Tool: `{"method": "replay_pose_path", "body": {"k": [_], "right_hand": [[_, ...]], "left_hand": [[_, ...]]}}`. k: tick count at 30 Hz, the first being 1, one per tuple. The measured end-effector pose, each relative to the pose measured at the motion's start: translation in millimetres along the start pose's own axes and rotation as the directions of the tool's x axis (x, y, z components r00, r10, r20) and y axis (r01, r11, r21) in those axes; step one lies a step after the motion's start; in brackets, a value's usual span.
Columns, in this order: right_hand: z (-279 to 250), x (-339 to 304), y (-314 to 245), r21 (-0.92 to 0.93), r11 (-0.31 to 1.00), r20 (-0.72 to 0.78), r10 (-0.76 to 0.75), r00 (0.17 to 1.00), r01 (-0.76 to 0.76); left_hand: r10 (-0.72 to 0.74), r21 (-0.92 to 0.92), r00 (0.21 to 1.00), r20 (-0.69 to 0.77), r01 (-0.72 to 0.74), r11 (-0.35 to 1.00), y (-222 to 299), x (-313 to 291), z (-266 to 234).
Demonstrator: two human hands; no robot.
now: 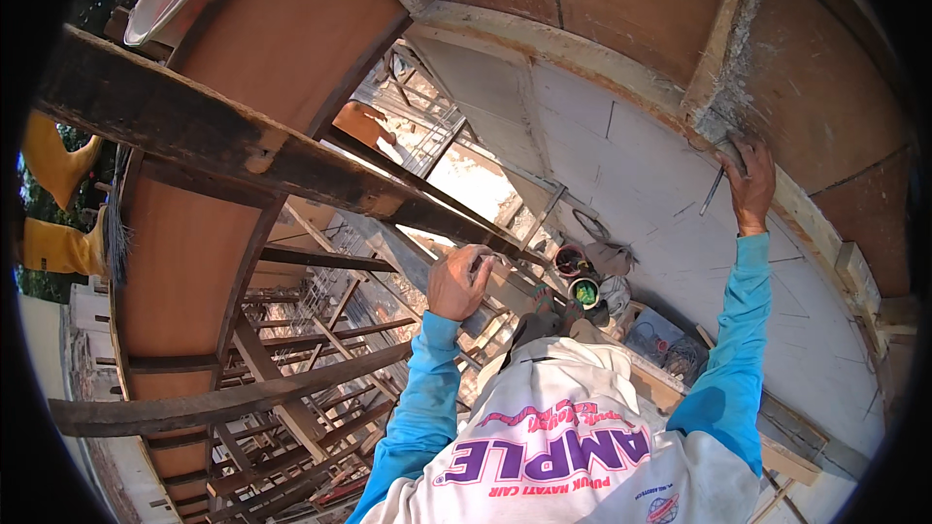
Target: The person stands on a wooden framework at a construction site, using an axe to hammer nails and then cutting and twisting pieces of wire by hand to secure rebar components.
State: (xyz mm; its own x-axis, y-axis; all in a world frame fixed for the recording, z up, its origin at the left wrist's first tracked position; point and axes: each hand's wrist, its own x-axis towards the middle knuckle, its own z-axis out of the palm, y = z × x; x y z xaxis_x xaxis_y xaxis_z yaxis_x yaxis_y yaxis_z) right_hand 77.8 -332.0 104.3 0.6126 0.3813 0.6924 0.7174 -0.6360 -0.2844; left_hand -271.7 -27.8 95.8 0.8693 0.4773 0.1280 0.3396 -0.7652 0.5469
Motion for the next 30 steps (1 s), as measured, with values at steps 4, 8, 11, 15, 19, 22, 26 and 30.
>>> {"method": "replay_pose_path", "body": {"k": [4,8,11,15,19,22,26,30], "right_hand": [[-8.1,-2.6,14.6,0.014,0.999,0.008,0.044,0.999,-0.045],[-1.5,-6.4,20.5,0.06,0.991,-0.071,0.126,0.989,-0.122],[3.7,-3.6,16.2,0.053,0.974,-0.115,0.225,0.968,-0.22],[5.5,2.6,11.4,0.127,0.941,-0.079,0.325,0.942,-0.314],[6.9,0.2,12.4,0.062,0.965,-0.13,0.26,0.957,-0.254],[8.1,-2.1,13.9,0.031,0.972,-0.148,0.235,0.961,-0.233],[8.1,-2.0,14.2,0.049,0.981,-0.166,0.196,0.966,-0.19],[4.7,-2.8,12.5,0.057,0.98,-0.174,0.196,0.965,-0.189]], "left_hand": [[-0.008,0.02,1.0,0.03,0.007,1.0,-0.7,10.5,11.8],[0.012,0.054,1.0,0.009,-0.012,0.998,11.1,13.5,11.1],[-0.002,0.089,0.999,0.032,-0.001,0.996,11.0,14.0,11.3],[-0.034,0.069,0.999,0.018,0.032,0.997,15.4,14.1,11.9],[-0.046,0.119,0.999,0.018,0.044,0.992,18.5,15.2,11.6],[-0.065,0.079,0.998,0.002,0.065,0.995,19.7,16.2,13.6],[-0.056,0.064,0.998,0.005,0.056,0.996,15.2,16.1,15.5],[-0.07,0.041,0.997,0.02,0.069,0.997,12.4,15.8,16.5]]}}
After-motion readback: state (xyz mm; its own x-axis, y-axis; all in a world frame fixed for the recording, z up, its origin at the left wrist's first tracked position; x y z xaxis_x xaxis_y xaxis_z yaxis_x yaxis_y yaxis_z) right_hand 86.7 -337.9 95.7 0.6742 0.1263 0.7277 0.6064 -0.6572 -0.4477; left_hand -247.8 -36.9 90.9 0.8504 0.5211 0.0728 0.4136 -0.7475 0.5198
